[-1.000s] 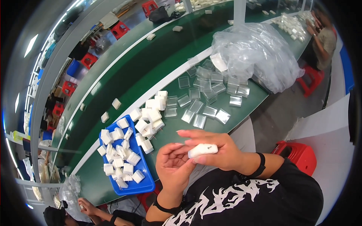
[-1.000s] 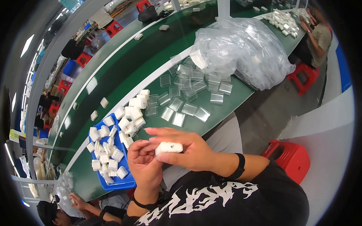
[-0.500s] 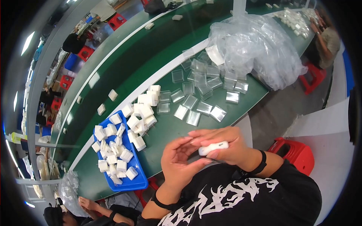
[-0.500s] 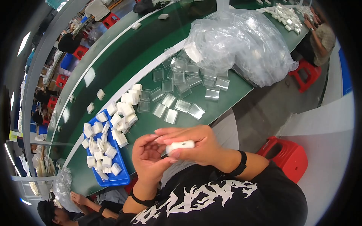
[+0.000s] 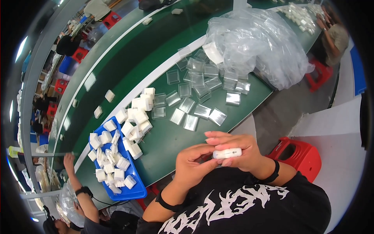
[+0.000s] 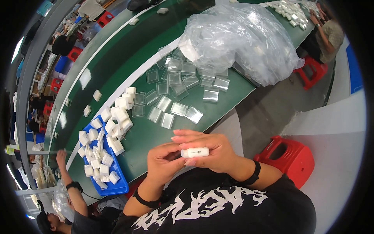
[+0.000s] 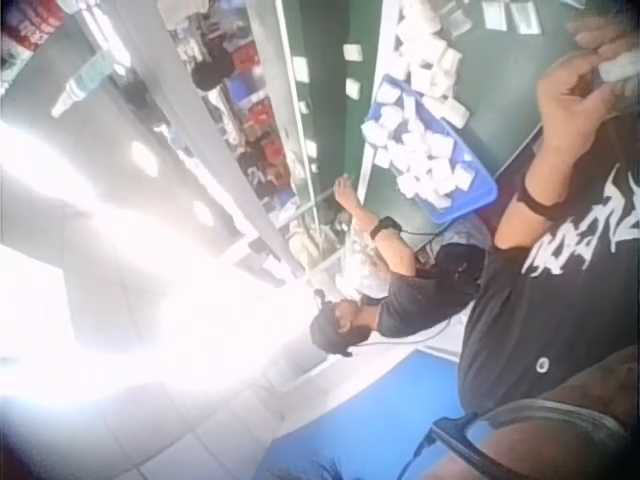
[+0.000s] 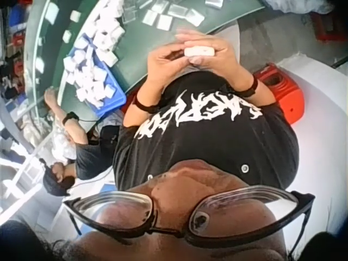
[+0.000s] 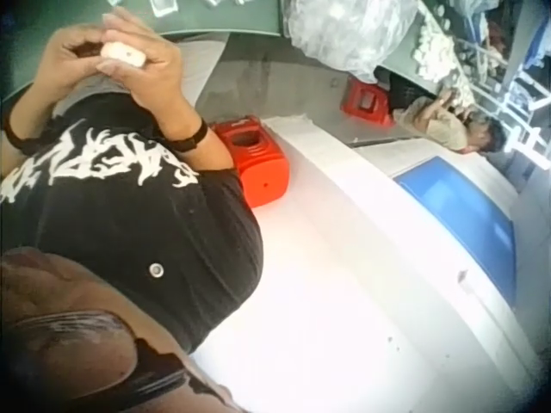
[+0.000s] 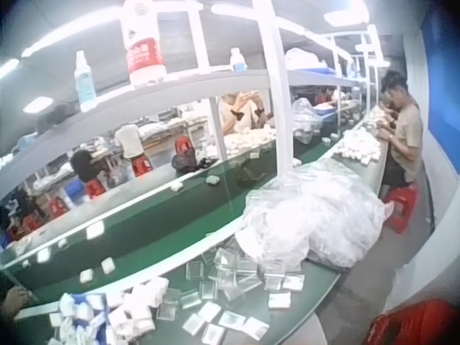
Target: Placing small white rectangular components into clear plastic cases at an assembly line.
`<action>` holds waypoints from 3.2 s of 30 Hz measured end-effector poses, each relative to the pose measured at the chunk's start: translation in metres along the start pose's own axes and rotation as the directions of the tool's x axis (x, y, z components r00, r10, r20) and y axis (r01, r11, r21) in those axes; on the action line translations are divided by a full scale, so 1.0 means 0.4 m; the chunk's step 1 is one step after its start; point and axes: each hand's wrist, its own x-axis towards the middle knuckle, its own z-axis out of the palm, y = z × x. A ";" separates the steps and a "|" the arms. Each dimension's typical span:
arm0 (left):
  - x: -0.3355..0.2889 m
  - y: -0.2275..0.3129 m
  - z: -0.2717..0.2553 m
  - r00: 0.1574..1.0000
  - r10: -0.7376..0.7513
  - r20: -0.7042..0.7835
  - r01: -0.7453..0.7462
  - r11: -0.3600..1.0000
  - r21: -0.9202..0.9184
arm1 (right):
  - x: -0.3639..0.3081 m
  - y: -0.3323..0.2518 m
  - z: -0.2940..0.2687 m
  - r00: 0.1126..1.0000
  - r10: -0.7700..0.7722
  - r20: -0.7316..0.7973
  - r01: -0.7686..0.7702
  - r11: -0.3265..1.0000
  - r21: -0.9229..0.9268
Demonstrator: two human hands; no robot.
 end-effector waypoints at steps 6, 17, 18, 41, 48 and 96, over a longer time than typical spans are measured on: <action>0.021 0.032 0.007 0.992 0.127 -0.007 -0.120 0.954 0.273 | -0.002 0.016 -0.016 0.999 -0.028 -0.036 0.030 0.998 0.055; 0.108 0.008 -0.039 0.936 0.351 0.030 -0.010 -0.059 0.998 | 0.001 -0.055 -0.094 0.979 -0.204 -0.013 0.171 0.848 -0.501; 0.101 0.004 -0.040 0.929 0.365 0.054 -0.022 -0.091 0.996 | 0.002 -0.065 -0.091 0.981 -0.191 0.026 0.171 0.801 -0.573; -0.110 0.102 -0.074 0.982 0.187 0.017 -0.166 0.825 0.541 | 0.102 -0.100 0.065 0.880 -0.122 0.460 0.451 0.522 -0.724; -0.130 0.117 -0.066 0.992 0.123 -0.004 -0.101 0.832 0.545 | 0.117 -0.112 0.087 0.840 -0.008 0.543 0.483 0.467 -0.741; -0.156 0.097 -0.065 0.988 -0.142 0.063 0.111 0.931 0.349 | 0.082 -0.103 0.098 0.802 0.042 0.596 0.414 0.679 -0.606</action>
